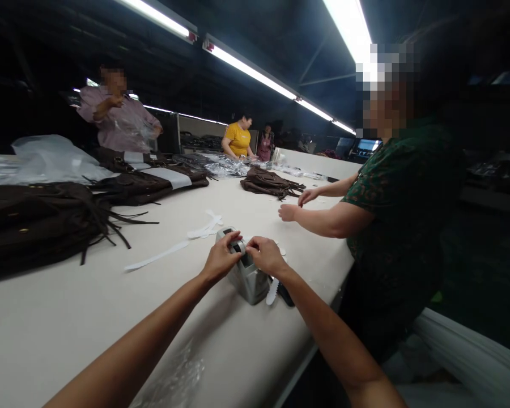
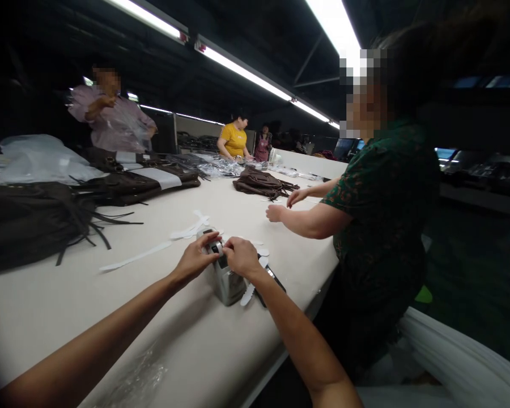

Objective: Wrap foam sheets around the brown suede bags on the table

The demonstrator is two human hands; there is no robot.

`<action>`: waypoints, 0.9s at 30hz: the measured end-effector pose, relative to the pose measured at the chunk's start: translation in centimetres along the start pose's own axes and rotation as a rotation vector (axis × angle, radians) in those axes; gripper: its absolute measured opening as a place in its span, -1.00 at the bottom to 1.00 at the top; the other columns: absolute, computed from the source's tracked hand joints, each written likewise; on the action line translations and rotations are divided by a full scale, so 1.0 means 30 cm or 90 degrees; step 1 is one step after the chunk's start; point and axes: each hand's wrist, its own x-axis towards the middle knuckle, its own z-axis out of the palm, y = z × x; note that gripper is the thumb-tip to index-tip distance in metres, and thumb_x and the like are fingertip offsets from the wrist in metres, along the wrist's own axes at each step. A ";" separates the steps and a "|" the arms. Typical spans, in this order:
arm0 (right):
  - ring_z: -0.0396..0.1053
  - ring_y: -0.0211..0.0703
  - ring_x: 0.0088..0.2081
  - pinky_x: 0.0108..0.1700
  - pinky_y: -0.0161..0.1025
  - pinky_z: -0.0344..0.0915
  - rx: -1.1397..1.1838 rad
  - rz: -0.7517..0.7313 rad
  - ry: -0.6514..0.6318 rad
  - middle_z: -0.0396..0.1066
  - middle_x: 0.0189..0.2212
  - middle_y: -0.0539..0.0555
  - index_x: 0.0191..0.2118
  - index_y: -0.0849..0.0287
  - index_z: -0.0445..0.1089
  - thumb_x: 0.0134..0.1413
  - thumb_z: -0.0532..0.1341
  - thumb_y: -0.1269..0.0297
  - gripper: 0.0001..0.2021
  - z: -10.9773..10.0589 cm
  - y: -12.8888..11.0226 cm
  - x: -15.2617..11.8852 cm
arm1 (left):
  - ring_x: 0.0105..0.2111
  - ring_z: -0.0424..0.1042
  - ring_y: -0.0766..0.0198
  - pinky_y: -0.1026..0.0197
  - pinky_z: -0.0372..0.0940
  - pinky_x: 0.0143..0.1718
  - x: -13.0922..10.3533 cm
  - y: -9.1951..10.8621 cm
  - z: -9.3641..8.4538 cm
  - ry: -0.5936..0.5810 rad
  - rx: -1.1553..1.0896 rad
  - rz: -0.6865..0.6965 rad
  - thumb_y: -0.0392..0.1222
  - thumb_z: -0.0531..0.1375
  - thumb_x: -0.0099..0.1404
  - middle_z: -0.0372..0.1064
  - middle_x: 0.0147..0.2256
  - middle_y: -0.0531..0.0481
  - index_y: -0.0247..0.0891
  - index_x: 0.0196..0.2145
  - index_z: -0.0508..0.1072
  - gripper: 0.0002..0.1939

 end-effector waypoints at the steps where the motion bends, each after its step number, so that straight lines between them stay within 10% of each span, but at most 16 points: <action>1: 0.38 -0.21 -0.33 -0.25 -0.31 0.17 -0.008 0.004 0.012 0.50 -0.41 -0.02 -0.35 0.11 0.49 0.11 0.23 0.38 -0.92 0.000 -0.003 -0.009 | 0.07 0.39 0.08 0.05 0.27 0.14 -0.001 0.002 -0.004 -0.005 -0.004 -0.002 -0.36 0.16 -0.01 0.44 0.01 -0.16 -0.31 0.11 0.33 -0.34; 27: 0.37 -0.17 -0.18 -0.10 -0.32 0.23 -0.034 -0.203 0.254 0.44 -0.31 0.05 -0.30 0.14 0.41 0.30 0.13 0.36 -0.85 -0.075 0.046 -0.259 | 0.17 0.29 0.04 -0.05 0.07 0.28 -0.280 0.107 -0.261 -0.026 0.119 0.011 0.06 0.13 0.17 0.39 0.09 -0.04 -0.16 0.08 0.41 -0.46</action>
